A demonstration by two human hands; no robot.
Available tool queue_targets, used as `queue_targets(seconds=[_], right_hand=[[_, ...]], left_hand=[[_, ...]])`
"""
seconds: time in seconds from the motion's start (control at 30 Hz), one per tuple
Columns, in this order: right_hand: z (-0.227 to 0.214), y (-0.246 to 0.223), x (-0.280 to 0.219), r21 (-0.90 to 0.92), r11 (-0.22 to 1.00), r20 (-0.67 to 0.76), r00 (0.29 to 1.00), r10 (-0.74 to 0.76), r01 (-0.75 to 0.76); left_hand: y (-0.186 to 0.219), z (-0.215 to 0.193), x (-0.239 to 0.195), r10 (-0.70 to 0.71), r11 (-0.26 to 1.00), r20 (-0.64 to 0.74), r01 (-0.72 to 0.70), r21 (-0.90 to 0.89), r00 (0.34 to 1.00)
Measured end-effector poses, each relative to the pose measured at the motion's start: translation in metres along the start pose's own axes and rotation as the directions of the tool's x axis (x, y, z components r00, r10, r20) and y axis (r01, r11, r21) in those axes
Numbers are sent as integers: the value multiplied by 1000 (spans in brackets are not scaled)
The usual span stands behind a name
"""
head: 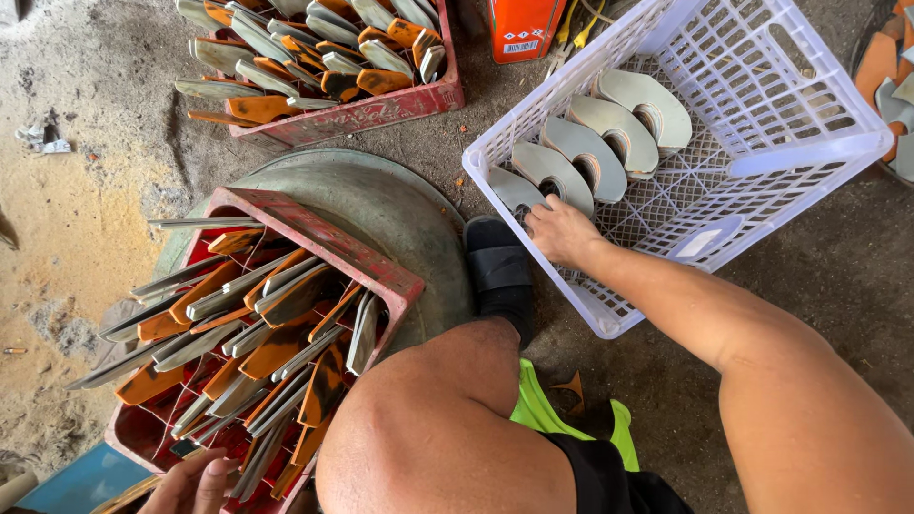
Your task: The person assembles small metal blades with orange rubber gaskets by hand. They pick up a blade and a gasket, fit them together, and place the assembled unit into a white basket. The process is repeated multiple times.
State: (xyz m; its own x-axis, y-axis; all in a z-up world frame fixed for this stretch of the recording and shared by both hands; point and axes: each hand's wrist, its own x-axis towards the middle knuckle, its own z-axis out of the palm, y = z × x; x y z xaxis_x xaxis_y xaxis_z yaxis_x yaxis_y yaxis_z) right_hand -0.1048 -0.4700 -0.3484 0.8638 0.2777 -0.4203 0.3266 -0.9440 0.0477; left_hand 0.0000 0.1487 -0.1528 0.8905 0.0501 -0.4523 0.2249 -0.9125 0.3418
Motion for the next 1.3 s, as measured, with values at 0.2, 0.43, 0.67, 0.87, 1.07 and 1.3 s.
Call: queue_targets(seconds=[0.2, 0.43, 0.67, 0.87, 1.07, 1.3], right_hand=[[0, 3, 1, 16, 1000, -27, 1000, -11, 12], [-2, 8, 2, 27, 998, -42, 998, -51, 52], [12, 16, 7, -56, 994, -45, 995, -93, 91], [30, 19, 5, -259, 948, 174, 974, -145, 187], [2, 33, -8, -63, 981, 37, 983, -180, 182], [-51, 107, -3, 186, 982, -49, 998, 46, -37]], left_hand=[[13, -3, -8, -6, 1000, -21, 6, 9, 1000], [41, -3, -22, 10, 997, -43, -6, 73, 999], [101, -27, -41, -70, 986, 90, 55, 157, 994], [148, -45, -65, -8, 996, 113, -2, 89, 994], [152, -63, -78, 85, 996, 97, -86, 2, 992], [134, -73, -92, 193, 981, 57, -191, -42, 980]])
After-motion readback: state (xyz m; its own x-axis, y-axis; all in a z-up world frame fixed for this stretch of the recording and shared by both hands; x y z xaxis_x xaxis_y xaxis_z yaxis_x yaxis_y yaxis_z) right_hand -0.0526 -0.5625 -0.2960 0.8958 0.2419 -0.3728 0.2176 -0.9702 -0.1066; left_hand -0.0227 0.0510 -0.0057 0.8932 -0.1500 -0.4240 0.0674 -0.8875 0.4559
